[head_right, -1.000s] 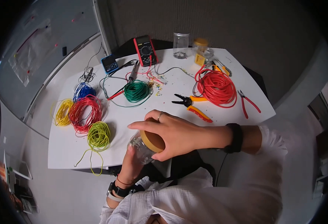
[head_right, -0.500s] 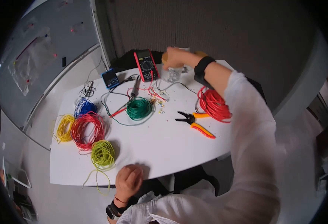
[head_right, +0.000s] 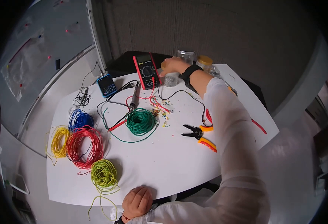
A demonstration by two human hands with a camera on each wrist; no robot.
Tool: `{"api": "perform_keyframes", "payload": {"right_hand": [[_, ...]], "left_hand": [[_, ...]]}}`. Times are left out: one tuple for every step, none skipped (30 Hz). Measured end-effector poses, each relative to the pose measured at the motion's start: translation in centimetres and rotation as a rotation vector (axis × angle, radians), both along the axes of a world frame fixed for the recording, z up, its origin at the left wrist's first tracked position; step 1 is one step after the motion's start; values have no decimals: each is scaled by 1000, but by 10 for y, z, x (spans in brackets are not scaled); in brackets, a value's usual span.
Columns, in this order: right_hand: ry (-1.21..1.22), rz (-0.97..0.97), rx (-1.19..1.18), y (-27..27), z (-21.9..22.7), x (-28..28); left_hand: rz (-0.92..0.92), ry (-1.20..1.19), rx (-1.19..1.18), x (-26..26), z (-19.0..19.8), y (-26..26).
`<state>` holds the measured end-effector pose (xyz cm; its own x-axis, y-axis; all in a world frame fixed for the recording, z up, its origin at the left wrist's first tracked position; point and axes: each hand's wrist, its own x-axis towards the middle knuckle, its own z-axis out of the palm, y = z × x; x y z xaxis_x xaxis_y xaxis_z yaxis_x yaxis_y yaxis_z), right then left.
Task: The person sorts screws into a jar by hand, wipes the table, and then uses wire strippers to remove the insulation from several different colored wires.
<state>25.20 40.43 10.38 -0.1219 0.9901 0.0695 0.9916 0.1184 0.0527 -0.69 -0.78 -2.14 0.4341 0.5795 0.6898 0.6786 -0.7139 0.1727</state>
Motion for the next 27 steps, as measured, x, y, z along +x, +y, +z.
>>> {"api": "perform_keyframes", "payload": {"right_hand": [[55,33,-74,-2,5,1],[52,28,-76,-4,13,4],[6,41,-45,-5,22,8],[-37,54,-14,-7,31,12],[-35,48,-12,-10,44,18],[-26,35,17,-16,58,25],[-17,22,45,-18,69,34],[-14,19,49,-20,77,42],[29,-23,130,-20,84,53],[72,-64,211,-20,89,62],[75,-66,214,-19,88,69],[83,-82,210,-15,81,77],[92,-95,206,-6,73,87],[99,-94,212,4,64,95],[131,-102,163,19,51,105],[162,-107,114,25,48,105],[168,-101,117,31,48,105],[237,-125,49,32,49,102],[303,-149,-23,33,48,98],[303,-144,-24,34,47,94],[319,-138,-9,40,42,93],[338,-136,4,45,36,93],[343,-136,1,49,30,93],[390,-85,2,54,24,94],[434,-32,2,60,19,94],[435,-28,-3,66,16,95],[408,-51,32,61,18,90]], "left_hand": [[14,-2,17,1,0,0],[9,-6,15,2,0,0],[16,-5,10,2,1,-1],[22,-2,7,2,2,-1],[17,-1,9,3,2,-1],[21,-8,8,3,1,0],[27,-15,8,3,1,-1],[24,-12,12,4,1,-1],[32,-11,8,4,2,-1],[42,-10,3,4,3,-1],[40,-8,7,4,2,-2],[48,13,-7,3,1,-3],[57,33,-20,3,0,-4],[59,39,-14,3,-1,-4],[45,37,-24,1,-2,-5],[33,33,-35,0,-1,-3],[39,39,-32,-1,3,-1],[23,27,-60,0,9,-1],[7,14,-90,0,13,0],[13,14,-91,1,14,0],[24,18,-93,2,13,0],[31,26,-97,1,12,-1],[33,31,-99,1,10,-4],[65,29,-60,3,9,-6],[99,25,-21,5,8,-7],[104,25,-25,6,7,-8],[92,4,-39,7,12,-8]]}}
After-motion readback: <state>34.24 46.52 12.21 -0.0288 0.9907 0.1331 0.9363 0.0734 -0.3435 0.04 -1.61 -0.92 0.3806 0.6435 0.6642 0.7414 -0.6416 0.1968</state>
